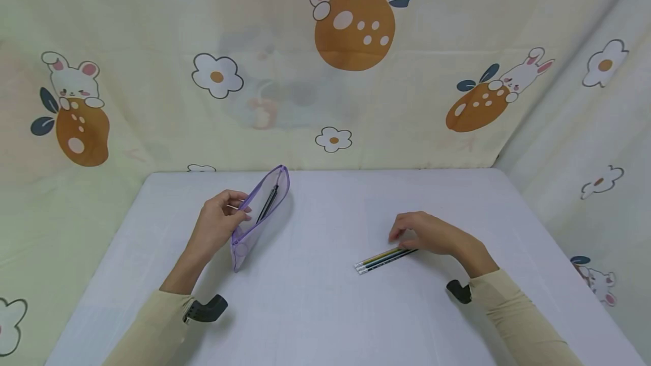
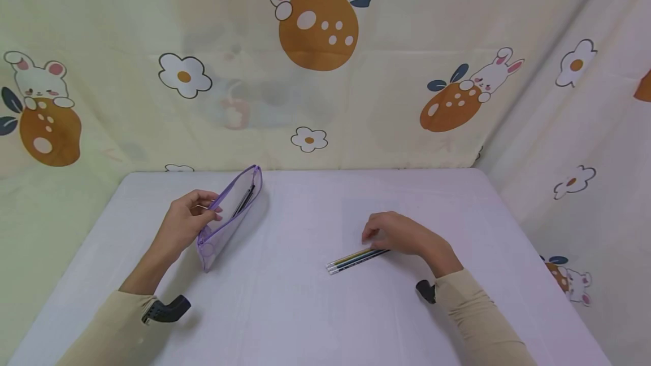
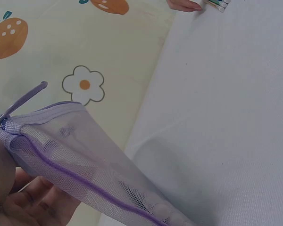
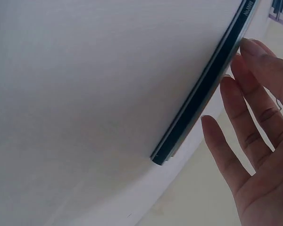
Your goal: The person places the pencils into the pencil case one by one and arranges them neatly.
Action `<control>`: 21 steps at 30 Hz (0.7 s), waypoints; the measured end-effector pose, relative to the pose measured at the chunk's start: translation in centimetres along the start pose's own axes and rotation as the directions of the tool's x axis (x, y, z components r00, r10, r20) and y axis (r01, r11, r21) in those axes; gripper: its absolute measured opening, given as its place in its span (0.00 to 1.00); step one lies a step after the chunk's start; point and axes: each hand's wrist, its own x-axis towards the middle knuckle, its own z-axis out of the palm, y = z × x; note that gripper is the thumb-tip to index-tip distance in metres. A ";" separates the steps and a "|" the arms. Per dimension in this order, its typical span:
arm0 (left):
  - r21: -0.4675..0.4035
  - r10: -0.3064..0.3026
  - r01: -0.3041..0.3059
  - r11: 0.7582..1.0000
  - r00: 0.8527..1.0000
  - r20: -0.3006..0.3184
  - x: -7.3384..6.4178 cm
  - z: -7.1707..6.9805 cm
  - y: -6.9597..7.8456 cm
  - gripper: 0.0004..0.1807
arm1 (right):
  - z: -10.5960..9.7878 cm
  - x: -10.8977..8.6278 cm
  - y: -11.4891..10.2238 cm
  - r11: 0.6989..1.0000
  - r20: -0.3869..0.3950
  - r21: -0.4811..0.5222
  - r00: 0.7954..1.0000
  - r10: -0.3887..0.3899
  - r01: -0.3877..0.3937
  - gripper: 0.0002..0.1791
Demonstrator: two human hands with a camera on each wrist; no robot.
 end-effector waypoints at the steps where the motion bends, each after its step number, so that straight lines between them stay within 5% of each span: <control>1: -0.001 0.000 0.000 1.000 1.000 -0.001 0.0 0.0 0.0 0.16 | 0.1 0.0 0.1 1.000 0.001 0.000 1.000 0.003 -0.003 0.11; 21: -0.007 -0.002 0.002 1.000 1.000 0.003 0.0 -0.2 0.0 0.16 | 0.7 0.6 0.2 0.977 -0.019 -0.215 1.000 -0.009 0.005 0.14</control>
